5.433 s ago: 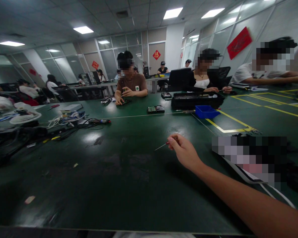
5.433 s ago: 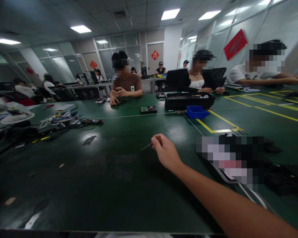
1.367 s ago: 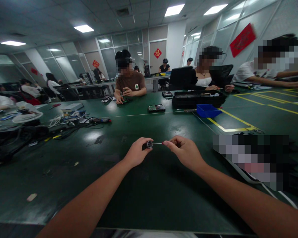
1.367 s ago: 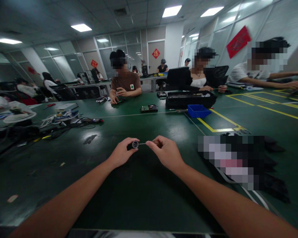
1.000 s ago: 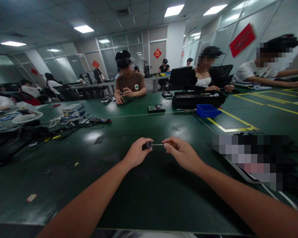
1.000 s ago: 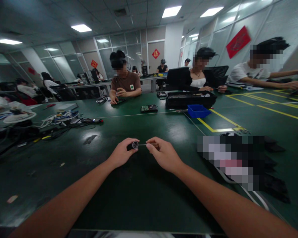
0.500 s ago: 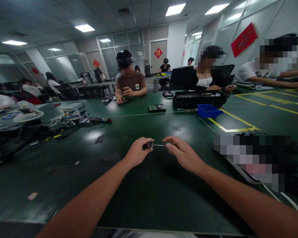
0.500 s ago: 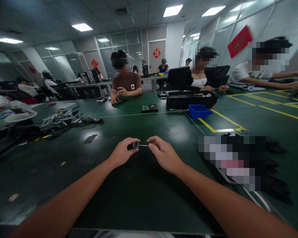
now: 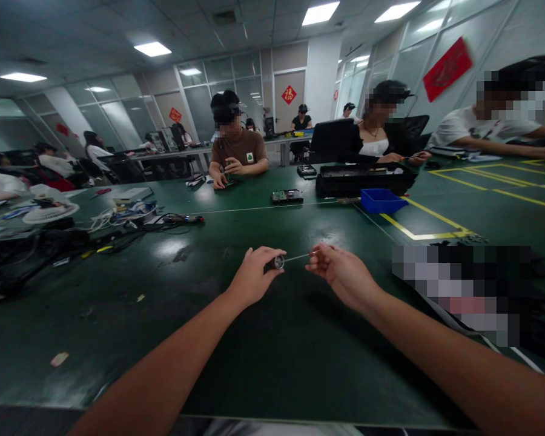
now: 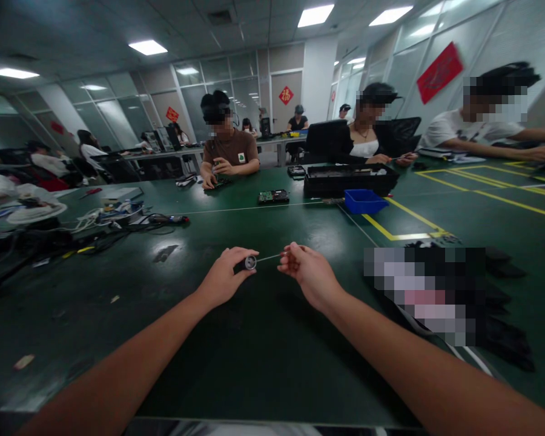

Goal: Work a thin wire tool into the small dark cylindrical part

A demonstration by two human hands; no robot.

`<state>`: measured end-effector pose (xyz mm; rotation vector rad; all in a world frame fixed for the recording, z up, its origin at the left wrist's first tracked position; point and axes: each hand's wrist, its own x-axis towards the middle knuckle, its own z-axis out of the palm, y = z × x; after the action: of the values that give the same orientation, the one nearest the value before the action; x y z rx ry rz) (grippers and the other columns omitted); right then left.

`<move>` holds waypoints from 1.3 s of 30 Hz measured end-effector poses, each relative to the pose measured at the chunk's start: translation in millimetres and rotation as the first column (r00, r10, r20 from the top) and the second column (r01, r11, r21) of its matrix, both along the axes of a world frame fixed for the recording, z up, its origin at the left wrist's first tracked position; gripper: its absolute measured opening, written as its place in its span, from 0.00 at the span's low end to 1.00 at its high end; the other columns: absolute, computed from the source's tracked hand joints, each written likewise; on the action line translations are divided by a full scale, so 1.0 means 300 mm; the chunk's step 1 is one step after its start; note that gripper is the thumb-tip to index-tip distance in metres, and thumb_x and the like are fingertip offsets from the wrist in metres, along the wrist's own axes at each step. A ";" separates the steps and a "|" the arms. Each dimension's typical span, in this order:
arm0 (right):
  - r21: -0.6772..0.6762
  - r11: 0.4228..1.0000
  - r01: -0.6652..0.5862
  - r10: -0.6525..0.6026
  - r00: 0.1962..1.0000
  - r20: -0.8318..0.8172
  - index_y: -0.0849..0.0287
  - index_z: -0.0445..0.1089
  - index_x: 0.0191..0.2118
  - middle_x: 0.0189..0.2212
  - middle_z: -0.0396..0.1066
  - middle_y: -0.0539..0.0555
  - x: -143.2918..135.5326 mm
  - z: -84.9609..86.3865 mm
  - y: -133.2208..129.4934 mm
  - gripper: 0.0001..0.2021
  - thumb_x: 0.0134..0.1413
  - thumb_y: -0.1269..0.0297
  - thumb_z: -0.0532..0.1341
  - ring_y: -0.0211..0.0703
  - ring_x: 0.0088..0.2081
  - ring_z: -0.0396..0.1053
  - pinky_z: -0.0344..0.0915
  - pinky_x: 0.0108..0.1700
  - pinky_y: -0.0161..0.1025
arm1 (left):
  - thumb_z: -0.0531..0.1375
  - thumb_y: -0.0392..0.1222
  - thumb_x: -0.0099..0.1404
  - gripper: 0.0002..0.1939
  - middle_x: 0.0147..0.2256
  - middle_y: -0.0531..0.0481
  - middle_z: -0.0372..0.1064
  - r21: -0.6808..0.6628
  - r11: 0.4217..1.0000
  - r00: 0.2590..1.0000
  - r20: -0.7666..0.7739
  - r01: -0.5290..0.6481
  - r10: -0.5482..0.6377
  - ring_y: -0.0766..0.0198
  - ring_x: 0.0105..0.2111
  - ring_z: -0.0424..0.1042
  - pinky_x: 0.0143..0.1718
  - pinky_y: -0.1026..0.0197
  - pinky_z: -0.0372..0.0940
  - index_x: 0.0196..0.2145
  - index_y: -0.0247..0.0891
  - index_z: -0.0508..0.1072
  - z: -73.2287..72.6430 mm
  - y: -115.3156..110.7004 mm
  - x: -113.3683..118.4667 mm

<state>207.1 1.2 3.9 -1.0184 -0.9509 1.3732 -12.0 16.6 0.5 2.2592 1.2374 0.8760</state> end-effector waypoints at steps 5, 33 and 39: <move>0.016 0.994 0.105 -0.105 0.994 0.008 0.56 0.69 0.34 0.28 0.69 0.52 0.005 -0.018 0.012 0.09 0.57 0.55 0.63 0.42 0.30 0.69 0.73 0.40 0.46 | 0.63 0.37 0.64 0.20 0.53 0.49 0.68 -0.030 0.999 0.999 -0.045 -0.017 0.016 0.54 0.55 0.65 0.66 0.33 0.40 0.53 0.50 0.71 -0.012 0.008 -0.012; 0.455 0.849 -0.268 -0.248 0.559 0.791 0.55 0.66 0.41 0.32 0.73 0.52 -0.005 0.043 -0.068 0.07 0.67 0.62 0.52 0.44 0.34 0.73 0.65 0.36 0.40 | 0.62 0.37 0.65 0.22 0.51 0.50 0.68 -0.075 0.996 0.957 -0.284 0.038 -0.058 0.55 0.56 0.65 0.66 0.29 0.35 0.55 0.52 0.70 -0.024 0.003 0.002; 0.472 0.835 -0.283 -0.274 0.529 0.803 0.56 0.65 0.40 0.31 0.72 0.53 -0.008 0.048 -0.073 0.07 0.66 0.63 0.51 0.45 0.33 0.72 0.64 0.36 0.41 | 0.61 0.38 0.66 0.21 0.51 0.50 0.68 -0.095 0.995 0.958 -0.282 0.029 -0.055 0.54 0.56 0.65 0.65 0.29 0.35 0.55 0.51 0.70 -0.011 -0.004 0.006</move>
<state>204.6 -20.7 18.5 -1.2154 -1.9647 0.3996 -10.3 15.4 -2.9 2.3889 1.3140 0.4795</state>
